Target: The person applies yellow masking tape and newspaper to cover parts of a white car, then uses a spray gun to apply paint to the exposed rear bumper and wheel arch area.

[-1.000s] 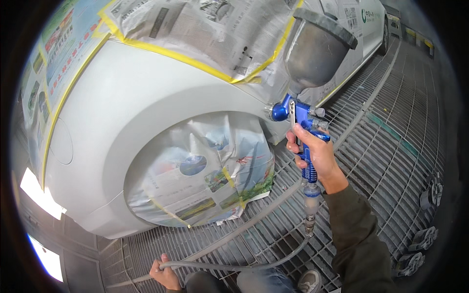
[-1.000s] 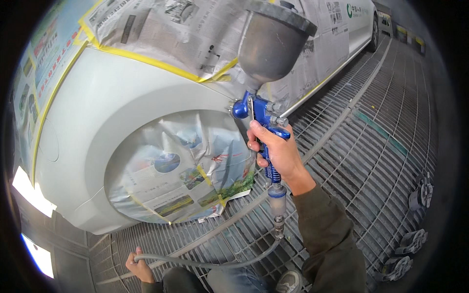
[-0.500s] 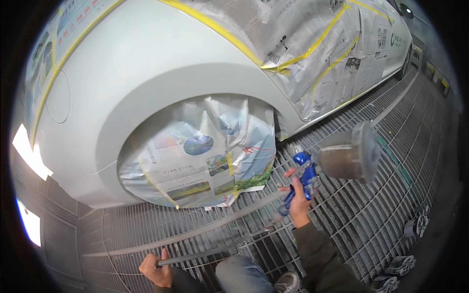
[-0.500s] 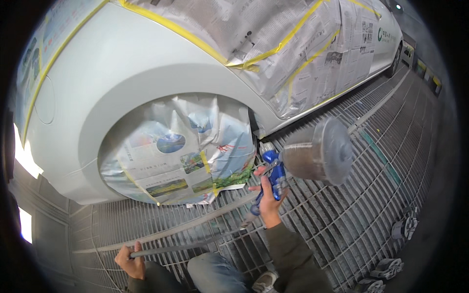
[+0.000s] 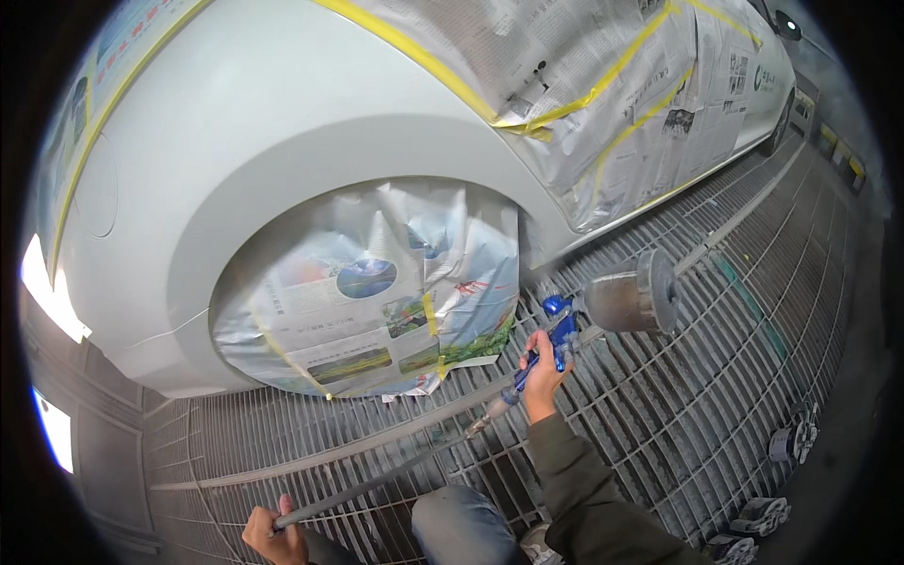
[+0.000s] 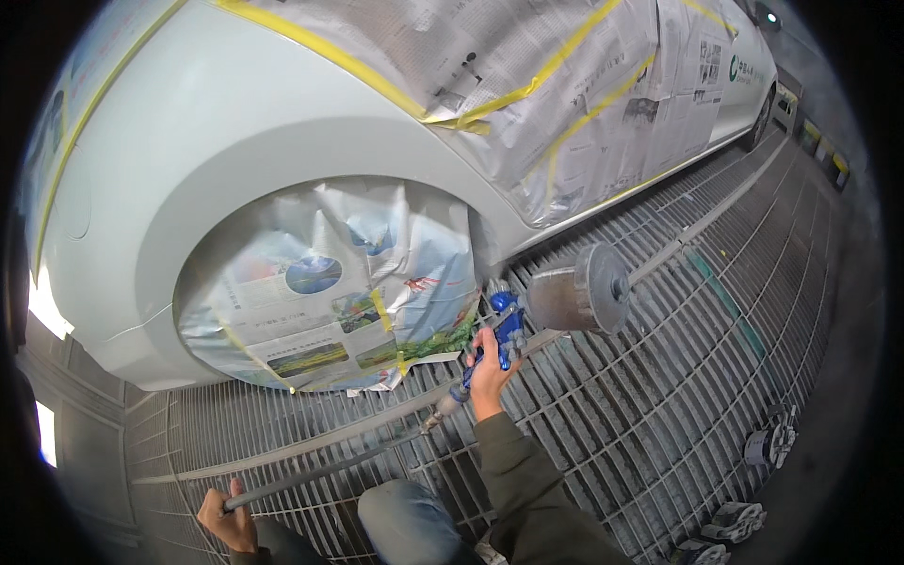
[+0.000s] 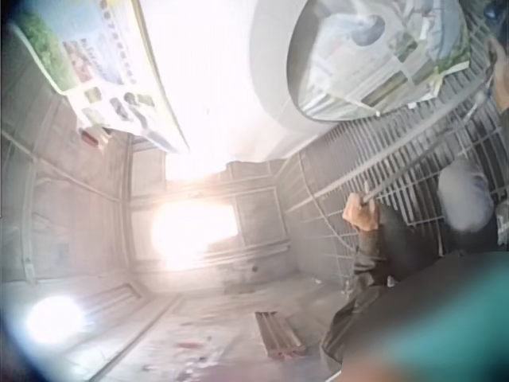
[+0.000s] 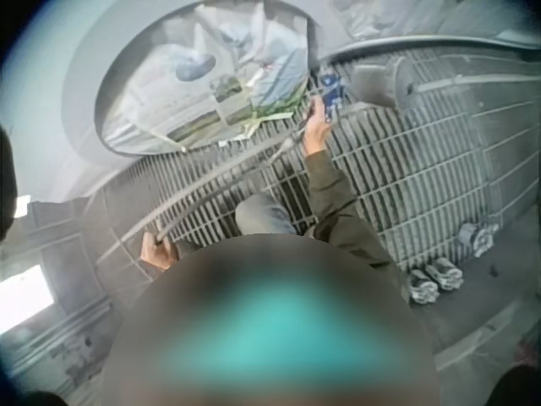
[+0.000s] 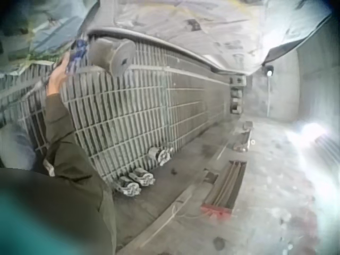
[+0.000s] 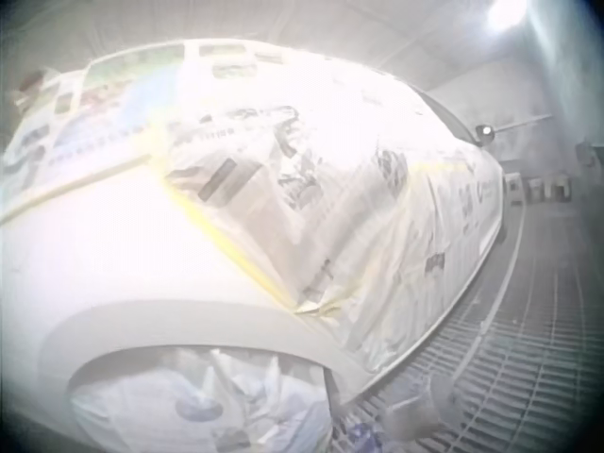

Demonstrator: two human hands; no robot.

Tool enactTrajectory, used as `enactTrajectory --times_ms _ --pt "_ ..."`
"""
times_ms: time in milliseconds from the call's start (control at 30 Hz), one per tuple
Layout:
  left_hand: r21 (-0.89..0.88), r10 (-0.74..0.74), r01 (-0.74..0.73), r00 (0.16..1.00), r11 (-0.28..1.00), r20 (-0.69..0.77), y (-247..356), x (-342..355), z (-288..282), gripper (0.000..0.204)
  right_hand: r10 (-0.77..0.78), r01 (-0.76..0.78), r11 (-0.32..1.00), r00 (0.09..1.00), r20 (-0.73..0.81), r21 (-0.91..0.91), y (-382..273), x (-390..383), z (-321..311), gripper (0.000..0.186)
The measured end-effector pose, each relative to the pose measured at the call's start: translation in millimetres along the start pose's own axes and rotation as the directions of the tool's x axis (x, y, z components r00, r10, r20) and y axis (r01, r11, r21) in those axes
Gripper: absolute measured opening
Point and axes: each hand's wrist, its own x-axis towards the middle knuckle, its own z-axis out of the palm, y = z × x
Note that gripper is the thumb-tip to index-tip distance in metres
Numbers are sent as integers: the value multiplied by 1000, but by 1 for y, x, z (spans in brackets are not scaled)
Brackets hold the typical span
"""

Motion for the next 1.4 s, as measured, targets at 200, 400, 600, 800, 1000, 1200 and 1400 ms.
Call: enactTrajectory --times_ms 200,400,600,800,1000,1200,1400 --pt "-139 27 -20 999 990 45 11 -5 6 52 -66 81 996 946 318 -34 -54 0 43 11" --pt "-205 57 -57 998 977 -8 3 -8 -7 46 -16 120 979 854 520 -168 -68 -37 91 9" --pt "-234 54 -50 999 971 8 -16 -19 -15 51 73 190 949 649 757 -253 -61 -86 134 16" --pt "-258 39 -36 999 966 7 -24 -26 -21 52 134 676 637 376 917 -371 -3 -96 133 18" --pt "-253 44 -35 999 967 30 -48 -32 -19 49 95 835 542 50 994 -94 41 -112 121 36" --pt "-312 67 -50 997 949 43 -119 -8 -34 51 702 46 710 44 711 -703 -8 -196 212 34" --pt "-582 130 133 913 802 388 -231 56 -81 33 539 -115 842 219 813 -527 -80 -243 289 38"
